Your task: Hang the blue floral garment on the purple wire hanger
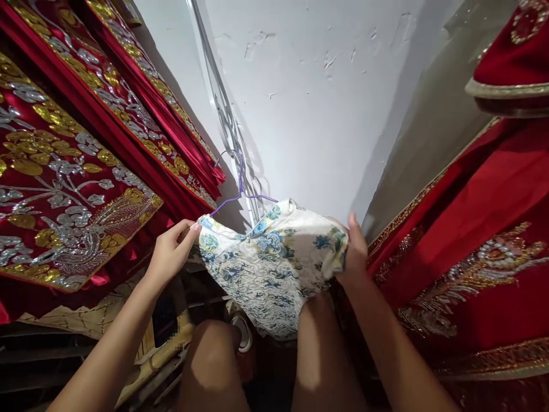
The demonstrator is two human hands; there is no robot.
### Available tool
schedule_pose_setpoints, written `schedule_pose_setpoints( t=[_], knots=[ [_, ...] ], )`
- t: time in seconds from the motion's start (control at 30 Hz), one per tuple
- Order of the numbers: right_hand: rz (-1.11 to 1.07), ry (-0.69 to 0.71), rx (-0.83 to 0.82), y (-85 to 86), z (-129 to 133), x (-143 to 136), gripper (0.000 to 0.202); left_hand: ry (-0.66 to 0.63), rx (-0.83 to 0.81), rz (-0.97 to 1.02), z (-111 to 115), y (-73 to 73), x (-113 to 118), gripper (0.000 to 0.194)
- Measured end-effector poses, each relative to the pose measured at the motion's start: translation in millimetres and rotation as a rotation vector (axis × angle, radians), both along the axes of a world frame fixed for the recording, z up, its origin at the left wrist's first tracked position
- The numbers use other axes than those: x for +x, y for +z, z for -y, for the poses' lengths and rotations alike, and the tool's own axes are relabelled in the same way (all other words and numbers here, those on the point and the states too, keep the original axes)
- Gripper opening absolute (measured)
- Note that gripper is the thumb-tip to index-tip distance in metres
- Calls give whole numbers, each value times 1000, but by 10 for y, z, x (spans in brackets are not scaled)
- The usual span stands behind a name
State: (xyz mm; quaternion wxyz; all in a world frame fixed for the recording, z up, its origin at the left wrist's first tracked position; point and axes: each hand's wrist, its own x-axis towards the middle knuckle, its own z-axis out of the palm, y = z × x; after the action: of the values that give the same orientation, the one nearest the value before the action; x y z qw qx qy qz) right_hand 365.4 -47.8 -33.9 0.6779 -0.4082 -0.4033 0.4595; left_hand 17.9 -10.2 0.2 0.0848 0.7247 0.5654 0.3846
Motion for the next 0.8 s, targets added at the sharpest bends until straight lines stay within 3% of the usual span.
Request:
schedule_pose_setpoints(
  t=[0.07,0.17,0.27,0.4,0.6,0.7,0.77,0.8],
  knots=[
    [67,-23,18,106,52,33,40,42,68,43,-15,2,-24,32],
    [210,-176,25,253,159,53,31,73,208,30,-45,95,58,27],
    [76,-212,-35,321,265,26,32,61,275,-90,-73,205,191,24],
    [-35,-220,-51,317,308,-64,38,104,322,-166,-127,262,292,21],
    [-154,-292,-80,303,168,-64,39,76,359,-160,-236,423,390,23],
    [-225,-357,-103,213,339,-30,32,52,353,-183,-259,404,449,20],
    [-226,-212,-129,150,588,-47,25,45,342,-183,-271,264,453,19],
    [-206,-41,-155,134,730,-72,24,33,332,-161,-277,163,445,19]
  ],
)
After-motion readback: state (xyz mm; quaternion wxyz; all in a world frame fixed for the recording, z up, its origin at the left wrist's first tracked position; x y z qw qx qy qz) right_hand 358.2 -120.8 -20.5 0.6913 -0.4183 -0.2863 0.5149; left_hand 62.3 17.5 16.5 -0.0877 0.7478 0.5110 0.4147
